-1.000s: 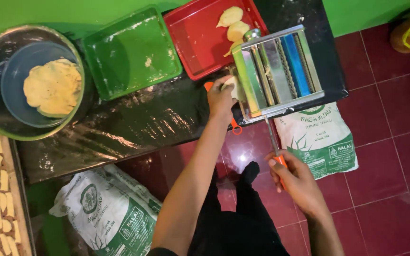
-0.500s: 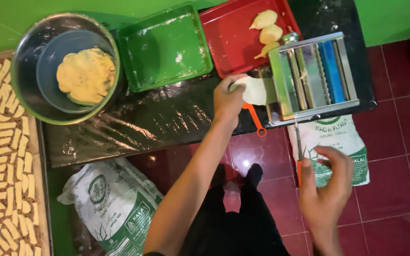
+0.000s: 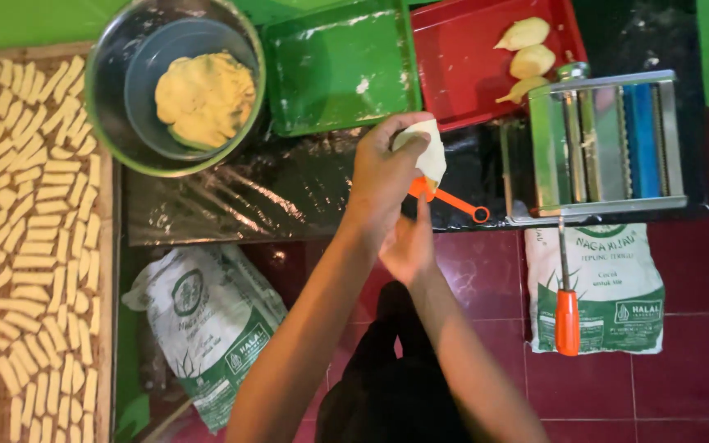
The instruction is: Rolling dough into balls, flattening them using a manual roller and by hand, then cutting them into strips with a knife to prepare snacks.
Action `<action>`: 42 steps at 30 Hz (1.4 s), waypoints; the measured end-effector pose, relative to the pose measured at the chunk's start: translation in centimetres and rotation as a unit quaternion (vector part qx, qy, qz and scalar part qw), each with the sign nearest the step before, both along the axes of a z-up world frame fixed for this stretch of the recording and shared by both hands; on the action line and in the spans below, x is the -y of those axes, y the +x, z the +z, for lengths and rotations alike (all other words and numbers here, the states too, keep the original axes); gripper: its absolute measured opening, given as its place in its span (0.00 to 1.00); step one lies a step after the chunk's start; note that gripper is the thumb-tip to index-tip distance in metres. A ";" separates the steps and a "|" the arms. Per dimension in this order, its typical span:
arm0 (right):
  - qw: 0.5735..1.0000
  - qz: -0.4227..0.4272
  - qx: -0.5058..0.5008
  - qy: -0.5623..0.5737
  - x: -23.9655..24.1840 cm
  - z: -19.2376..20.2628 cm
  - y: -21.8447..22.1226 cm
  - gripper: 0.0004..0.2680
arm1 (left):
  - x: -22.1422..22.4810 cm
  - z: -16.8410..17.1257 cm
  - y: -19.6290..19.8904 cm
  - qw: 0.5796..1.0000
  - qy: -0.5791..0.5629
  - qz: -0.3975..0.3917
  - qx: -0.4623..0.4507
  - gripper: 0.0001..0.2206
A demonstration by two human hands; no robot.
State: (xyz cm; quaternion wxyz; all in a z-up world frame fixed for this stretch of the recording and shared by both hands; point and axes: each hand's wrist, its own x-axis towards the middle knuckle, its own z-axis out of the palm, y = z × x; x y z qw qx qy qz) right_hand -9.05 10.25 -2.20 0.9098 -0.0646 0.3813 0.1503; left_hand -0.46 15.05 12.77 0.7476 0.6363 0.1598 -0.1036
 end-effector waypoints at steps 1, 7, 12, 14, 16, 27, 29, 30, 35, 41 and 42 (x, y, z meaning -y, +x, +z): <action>1.000 0.007 0.000 0.002 0.3 -2.8 0.7 0.23 | -0.8 -0.1 -0.2 1.000 0.002 0.007 0.000 0.14; 0.995 -0.086 0.016 0.041 2.3 -5.0 4.6 0.14 | -6.8 0.9 -1.6 0.998 0.017 0.063 -0.008 0.15; 0.996 -0.060 0.020 -0.058 3.1 -3.2 6.0 0.23 | -11.7 1.2 -2.7 0.994 0.050 0.099 -0.023 0.14; 0.989 0.001 0.026 -0.146 2.5 -5.1 6.8 0.18 | -13.7 -0.9 -3.3 0.991 0.061 0.114 -0.025 0.14; 0.970 0.059 0.035 -0.232 1.5 -5.8 7.2 0.14 | -15.8 -2.9 -3.8 0.989 0.072 0.127 -0.025 0.13; 0.802 0.167 0.166 -0.549 -1.7 -8.3 6.8 0.08 | -24.2 -18.2 -5.0 0.976 0.118 0.164 -0.087 0.14; 0.773 0.173 0.174 -0.585 -1.3 -9.6 6.6 0.08 | -25.1 -19.1 -4.9 0.975 0.125 0.157 -0.101 0.15; 0.741 0.180 0.186 -0.620 -0.9 -10.1 6.6 0.09 | -25.4 -19.5 -4.8 0.974 0.129 0.152 -0.111 0.16; 0.591 0.202 0.226 -0.747 0.8 -5.7 5.9 0.10 | -26.9 -17.6 -4.8 0.956 0.267 0.067 -0.097 0.16; 0.227 0.238 0.226 -0.917 5.6 -4.6 3.0 0.12 | -28.3 -17.7 -4.8 0.919 0.391 0.002 -0.044 0.13; 0.160 0.249 0.218 -0.930 6.1 -4.3 2.4 0.13 | -28.6 -18.2 -4.9 0.905 0.424 -0.008 -0.024 0.11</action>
